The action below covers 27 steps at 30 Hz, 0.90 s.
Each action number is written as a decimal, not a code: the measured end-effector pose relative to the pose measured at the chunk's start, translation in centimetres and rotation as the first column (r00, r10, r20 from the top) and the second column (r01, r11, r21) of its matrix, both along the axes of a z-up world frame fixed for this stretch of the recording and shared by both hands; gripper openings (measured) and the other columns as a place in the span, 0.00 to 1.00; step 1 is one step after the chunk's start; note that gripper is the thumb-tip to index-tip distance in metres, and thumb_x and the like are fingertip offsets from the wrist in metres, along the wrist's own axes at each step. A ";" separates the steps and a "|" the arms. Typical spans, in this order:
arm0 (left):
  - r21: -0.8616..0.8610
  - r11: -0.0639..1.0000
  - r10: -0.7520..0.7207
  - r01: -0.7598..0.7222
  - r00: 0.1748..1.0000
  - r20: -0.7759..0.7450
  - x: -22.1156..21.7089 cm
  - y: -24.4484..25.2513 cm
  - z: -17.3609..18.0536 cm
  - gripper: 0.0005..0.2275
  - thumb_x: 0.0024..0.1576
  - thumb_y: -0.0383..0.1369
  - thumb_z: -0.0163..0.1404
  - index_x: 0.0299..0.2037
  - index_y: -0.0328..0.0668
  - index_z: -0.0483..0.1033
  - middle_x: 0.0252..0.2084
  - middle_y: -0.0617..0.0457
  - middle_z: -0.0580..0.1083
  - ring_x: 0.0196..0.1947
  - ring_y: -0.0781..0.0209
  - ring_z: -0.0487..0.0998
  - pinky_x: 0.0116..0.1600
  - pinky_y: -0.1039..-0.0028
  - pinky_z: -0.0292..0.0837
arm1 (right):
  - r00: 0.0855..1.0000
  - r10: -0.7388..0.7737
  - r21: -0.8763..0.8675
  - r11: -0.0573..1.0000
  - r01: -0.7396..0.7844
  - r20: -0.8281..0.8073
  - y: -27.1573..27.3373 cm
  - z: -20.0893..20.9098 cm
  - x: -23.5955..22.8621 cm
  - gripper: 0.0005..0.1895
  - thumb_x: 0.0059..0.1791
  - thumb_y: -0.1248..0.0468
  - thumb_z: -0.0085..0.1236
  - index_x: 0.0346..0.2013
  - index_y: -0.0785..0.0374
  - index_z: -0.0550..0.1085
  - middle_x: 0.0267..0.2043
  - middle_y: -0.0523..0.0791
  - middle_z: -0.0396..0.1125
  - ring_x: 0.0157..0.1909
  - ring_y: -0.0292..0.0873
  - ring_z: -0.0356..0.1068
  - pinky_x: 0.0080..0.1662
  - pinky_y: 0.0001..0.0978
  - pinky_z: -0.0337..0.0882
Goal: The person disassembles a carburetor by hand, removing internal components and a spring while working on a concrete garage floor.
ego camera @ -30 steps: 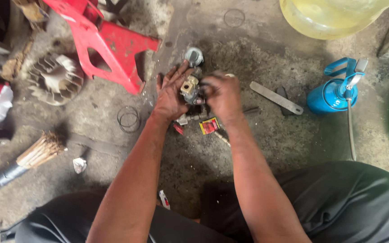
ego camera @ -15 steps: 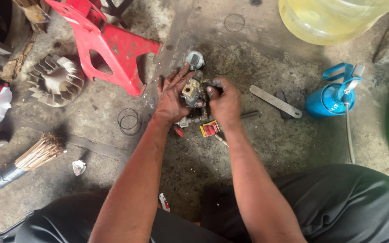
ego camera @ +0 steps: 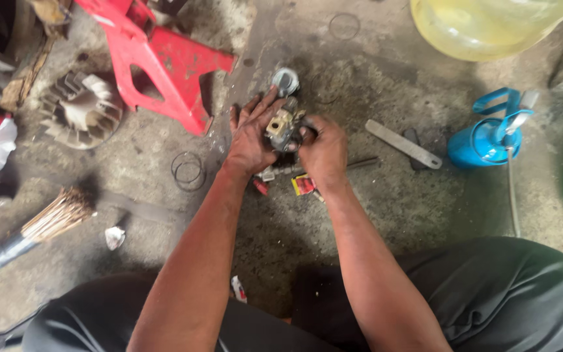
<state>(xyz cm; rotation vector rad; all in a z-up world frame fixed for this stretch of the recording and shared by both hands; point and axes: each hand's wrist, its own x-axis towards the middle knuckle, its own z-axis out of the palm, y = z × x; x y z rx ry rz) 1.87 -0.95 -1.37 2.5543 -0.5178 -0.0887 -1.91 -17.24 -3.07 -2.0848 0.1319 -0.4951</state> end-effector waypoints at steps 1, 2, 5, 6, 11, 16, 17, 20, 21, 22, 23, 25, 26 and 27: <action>-0.005 1.000 -0.005 0.005 1.000 0.005 0.4 -0.2 0.1 0.44 0.37 0.42 0.70 0.69 0.66 0.63 0.77 0.65 0.54 0.76 0.48 0.53 0.75 0.40 0.33 | 1.000 -0.005 -0.005 1.000 0.005 0.005 -0.3 0.2 0.2 0.09 0.45 0.74 0.60 0.39 0.65 0.79 0.40 0.54 0.74 0.43 0.58 0.75 0.45 0.45 0.73; -0.022 1.000 0.001 -0.001 1.000 0.007 0.3 -0.2 0.0 0.44 0.37 0.42 0.71 0.69 0.66 0.63 0.77 0.65 0.54 0.75 0.48 0.53 0.76 0.41 0.32 | 0.999 -0.038 0.014 0.999 0.037 0.024 -0.3 0.1 0.1 0.09 0.46 0.74 0.60 0.40 0.65 0.79 0.40 0.54 0.74 0.43 0.58 0.76 0.45 0.45 0.73; -0.028 1.000 0.000 0.001 1.000 0.031 -0.1 0.5 -0.3 0.44 0.38 0.43 0.71 0.69 0.66 0.63 0.77 0.65 0.55 0.76 0.47 0.53 0.76 0.41 0.32 | 0.998 -0.056 0.055 0.997 0.054 0.034 0.3 -0.4 -0.2 0.09 0.46 0.75 0.60 0.40 0.65 0.79 0.40 0.54 0.75 0.42 0.56 0.76 0.45 0.44 0.73; -0.031 0.999 -0.018 0.019 0.998 0.058 -0.2 0.4 -0.4 0.44 0.39 0.42 0.70 0.70 0.65 0.63 0.77 0.65 0.55 0.76 0.47 0.53 0.77 0.41 0.33 | 0.998 -0.049 0.065 0.997 0.047 0.029 0.2 -0.5 -0.4 0.08 0.46 0.75 0.60 0.39 0.65 0.79 0.40 0.53 0.75 0.42 0.56 0.77 0.45 0.43 0.73; -0.013 1.000 0.005 -0.005 1.000 0.007 0.0 -0.1 -0.4 0.45 0.36 0.44 0.71 0.69 0.65 0.63 0.77 0.64 0.54 0.76 0.47 0.52 0.75 0.41 0.32 | 0.997 -0.045 -0.010 0.999 0.045 0.059 -0.4 -0.2 -0.3 0.10 0.44 0.74 0.62 0.39 0.65 0.80 0.40 0.54 0.74 0.44 0.58 0.75 0.47 0.44 0.73; -0.011 1.000 0.007 -0.006 1.000 0.015 0.4 -0.1 -0.2 0.45 0.37 0.44 0.71 0.70 0.64 0.64 0.78 0.64 0.53 0.76 0.46 0.53 0.76 0.40 0.33 | 0.999 -0.046 0.039 0.998 0.047 -0.018 -0.2 0.3 -0.4 0.11 0.44 0.74 0.59 0.41 0.65 0.79 0.42 0.55 0.73 0.44 0.59 0.75 0.46 0.45 0.73; -0.017 1.000 0.012 -0.012 1.000 0.007 0.5 -0.2 -0.1 0.45 0.37 0.45 0.71 0.69 0.64 0.63 0.77 0.64 0.53 0.76 0.46 0.53 0.76 0.41 0.33 | 0.998 -0.066 -0.004 0.998 0.066 -0.016 -0.2 0.5 -0.4 0.11 0.44 0.73 0.60 0.41 0.65 0.80 0.42 0.55 0.74 0.45 0.60 0.74 0.47 0.46 0.72; -0.003 1.000 0.008 -0.008 1.000 0.021 0.0 0.2 -0.3 0.43 0.39 0.45 0.70 0.69 0.64 0.63 0.77 0.64 0.53 0.76 0.46 0.52 0.75 0.41 0.32 | 0.998 -0.059 -0.032 0.998 0.058 -0.013 0.2 0.4 -1.0 0.10 0.45 0.73 0.59 0.40 0.65 0.80 0.42 0.55 0.74 0.45 0.61 0.74 0.48 0.47 0.72; 0.006 1.000 -0.012 0.011 0.998 0.055 -0.2 0.2 -0.4 0.42 0.42 0.44 0.70 0.70 0.64 0.64 0.77 0.64 0.53 0.76 0.45 0.52 0.75 0.41 0.32 | 0.999 -0.040 -0.026 0.999 0.040 0.000 0.2 0.3 -1.3 0.10 0.45 0.74 0.57 0.40 0.65 0.80 0.42 0.54 0.74 0.46 0.60 0.74 0.48 0.47 0.72; 0.002 1.000 -0.013 0.013 0.998 0.059 0.0 0.1 -0.3 0.42 0.42 0.44 0.70 0.70 0.64 0.64 0.77 0.64 0.53 0.76 0.45 0.52 0.75 0.41 0.32 | 0.999 -0.042 -0.030 0.999 0.042 0.005 0.0 0.5 -1.0 0.10 0.45 0.74 0.57 0.40 0.65 0.80 0.42 0.54 0.74 0.46 0.60 0.74 0.48 0.47 0.72; 0.003 1.000 0.000 0.000 1.000 0.024 0.2 -0.1 -0.2 0.42 0.40 0.43 0.70 0.69 0.64 0.64 0.77 0.65 0.53 0.76 0.47 0.52 0.76 0.41 0.31 | 0.998 -0.063 -0.055 0.997 0.062 -0.013 -0.2 0.6 -0.8 0.10 0.45 0.73 0.58 0.39 0.65 0.80 0.42 0.54 0.74 0.45 0.61 0.74 0.48 0.48 0.72; 0.009 1.000 0.014 -0.014 1.000 -0.013 0.3 0.1 -0.2 0.43 0.38 0.43 0.70 0.69 0.64 0.64 0.77 0.66 0.54 0.76 0.48 0.51 0.76 0.42 0.30 | 0.996 -0.082 -0.074 0.994 0.080 -0.033 0.0 0.6 -0.7 0.09 0.44 0.72 0.60 0.39 0.65 0.80 0.42 0.54 0.74 0.44 0.61 0.74 0.48 0.48 0.72; -0.008 1.000 0.002 -0.002 1.000 0.002 0.1 0.3 -0.3 0.43 0.39 0.43 0.70 0.69 0.63 0.63 0.77 0.66 0.54 0.76 0.47 0.51 0.76 0.42 0.30 | 0.996 -0.082 -0.044 0.996 0.081 -0.027 0.4 0.4 -0.8 0.10 0.45 0.73 0.59 0.40 0.65 0.80 0.43 0.55 0.74 0.46 0.61 0.74 0.49 0.47 0.72; -0.026 1.000 -0.010 0.011 1.000 0.017 -0.1 0.5 -0.5 0.43 0.39 0.44 0.70 0.69 0.63 0.63 0.77 0.66 0.54 0.77 0.47 0.51 0.77 0.42 0.30 | 0.996 -0.083 -0.014 0.997 0.082 -0.021 0.8 0.1 -1.0 0.10 0.46 0.73 0.58 0.41 0.65 0.80 0.44 0.55 0.74 0.47 0.61 0.74 0.49 0.46 0.73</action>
